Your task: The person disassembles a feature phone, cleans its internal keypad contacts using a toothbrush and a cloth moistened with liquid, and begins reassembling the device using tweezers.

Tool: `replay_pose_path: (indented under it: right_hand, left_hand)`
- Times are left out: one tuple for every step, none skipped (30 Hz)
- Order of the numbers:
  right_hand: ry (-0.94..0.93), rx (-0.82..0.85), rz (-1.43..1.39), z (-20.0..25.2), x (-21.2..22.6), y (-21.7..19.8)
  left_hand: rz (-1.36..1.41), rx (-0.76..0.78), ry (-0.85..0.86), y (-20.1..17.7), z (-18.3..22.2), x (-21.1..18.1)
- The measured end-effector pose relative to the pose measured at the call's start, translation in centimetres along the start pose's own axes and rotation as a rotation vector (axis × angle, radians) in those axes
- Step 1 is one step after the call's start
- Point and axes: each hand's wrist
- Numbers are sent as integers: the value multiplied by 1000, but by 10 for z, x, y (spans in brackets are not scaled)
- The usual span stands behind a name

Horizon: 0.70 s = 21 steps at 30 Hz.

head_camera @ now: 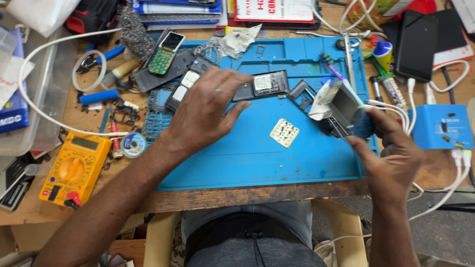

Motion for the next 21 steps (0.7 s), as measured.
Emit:
replay_pose_path:
  right_hand:
    - [6,-77,-175,4,-10,-3]
    - [-12,-125,-264,8,-19,-5]
    - [-32,-170,-353,12,-26,-5]
    - [-53,-215,-442,15,-32,-5]
    - [-62,-234,-449,16,-37,-1]
    - [-72,-252,-455,16,-40,4]
    - [-84,-270,-461,15,-42,8]
    - [-80,-267,-445,15,-41,9]
    - [-74,-264,-428,16,-40,10]
    - [-67,-260,-412,15,-39,9]
    - [-67,-266,-426,15,-39,9]
    - [-67,-271,-441,14,-39,9]
    - [-67,-276,-455,14,-39,8]
    - [-64,-278,-449,15,-39,8]
    - [-65,-275,-442,15,-39,8]
    - [-66,-272,-436,14,-38,8]
    - [-68,-275,-433,14,-38,8]
    - [-70,-278,-430,14,-37,8]
    - [-69,-281,-427,14,-37,8]
    - [-80,-280,-443,14,-37,8]
    - [-93,-284,-457,15,-36,8]
  left_hand:
    - [-10,65,16,3,-9,-3]
    - [-20,129,33,12,-20,-7]
    - [-31,194,47,21,-33,-11]
    - [-41,178,114,32,-47,-14]
    - [-53,164,177,42,-62,-15]
    - [-83,151,217,52,-80,-15]
    - [-114,136,257,59,-98,-13]
    - [-145,122,296,63,-110,-10]
    - [-147,197,264,65,-115,-6]
    - [-148,272,232,67,-120,-3]
    - [-149,349,202,68,-125,-2]
    - [-138,363,186,68,-129,0]
    - [-127,376,170,66,-131,1]
    - [-116,389,153,63,-132,2]
    - [-27,372,137,59,-132,2]
    - [62,355,121,54,-129,3]
    - [148,337,103,48,-127,4]
    - [119,287,111,40,-124,4]
    - [92,239,118,34,-119,4]
    - [65,190,126,27,-114,4]
    - [5,134,129,19,-108,2]
Point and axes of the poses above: each hand's wrist, its own z-axis away from the middle knuckle, its own y-axis out of the palm, x = y × z, and after that the axes turned 15 degrees about x, right-handed
